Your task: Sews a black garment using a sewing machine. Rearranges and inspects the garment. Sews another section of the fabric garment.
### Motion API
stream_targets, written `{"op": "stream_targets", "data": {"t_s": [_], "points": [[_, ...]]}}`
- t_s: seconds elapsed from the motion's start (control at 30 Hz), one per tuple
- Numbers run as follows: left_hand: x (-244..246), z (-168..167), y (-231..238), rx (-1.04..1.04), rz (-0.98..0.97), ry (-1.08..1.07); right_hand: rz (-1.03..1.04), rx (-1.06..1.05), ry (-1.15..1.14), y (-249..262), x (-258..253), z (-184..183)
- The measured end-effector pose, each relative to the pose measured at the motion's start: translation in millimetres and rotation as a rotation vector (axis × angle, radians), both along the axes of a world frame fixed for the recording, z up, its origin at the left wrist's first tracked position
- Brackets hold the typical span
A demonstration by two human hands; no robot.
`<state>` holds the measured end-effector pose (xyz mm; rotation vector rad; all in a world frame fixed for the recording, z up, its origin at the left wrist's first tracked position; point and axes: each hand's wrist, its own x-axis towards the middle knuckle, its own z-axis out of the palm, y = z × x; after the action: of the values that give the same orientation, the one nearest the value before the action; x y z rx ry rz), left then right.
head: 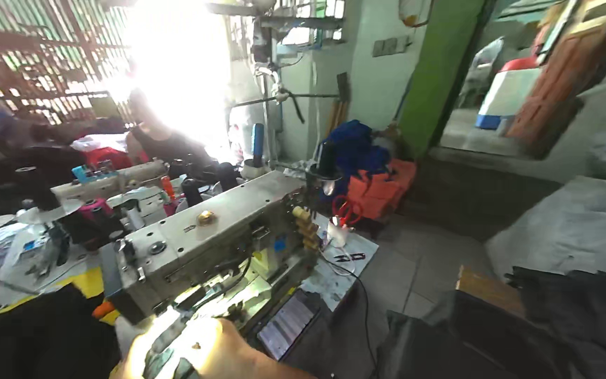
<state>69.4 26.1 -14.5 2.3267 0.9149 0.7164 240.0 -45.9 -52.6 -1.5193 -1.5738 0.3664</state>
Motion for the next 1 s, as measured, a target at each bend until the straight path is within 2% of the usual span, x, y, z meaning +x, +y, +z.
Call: {"op": "stream_targets", "data": {"t_s": [0.17,0.23,0.37,0.47,0.57,0.67,0.77,0.83,0.9,1.0], "points": [[3,-13,8,0.035,0.058,-0.092,-0.212,0.15,-0.153,1,-15,-6],[4,-15,10,0.033,0.069,-0.089,-0.21,0.116,-0.154,-2,-13,-1],[-2,-14,10,-0.036,0.029,-0.071,-0.122,-0.006,-0.056,-11,-9,10],[-7,-11,17,-0.167,-0.055,-0.17,-0.056,-0.013,0.136,-14,-5,9],[-13,-11,18,-0.27,-0.11,-0.268,0.039,-0.176,0.268,-21,1,5],[-17,-7,18,-0.28,-0.107,-0.277,0.14,-0.391,0.191,-34,8,13],[-20,-4,17,-0.148,-0.047,-0.203,0.149,-0.342,-0.04,-47,7,9],[-20,2,18,-0.058,0.005,-0.128,0.127,-0.294,-0.097,-49,8,5],[-20,9,18,-0.009,0.028,-0.045,0.163,-0.273,0.026,-48,10,3],[-20,19,22,-0.049,0.05,0.065,0.248,-0.327,0.404,-41,11,-3]]}}
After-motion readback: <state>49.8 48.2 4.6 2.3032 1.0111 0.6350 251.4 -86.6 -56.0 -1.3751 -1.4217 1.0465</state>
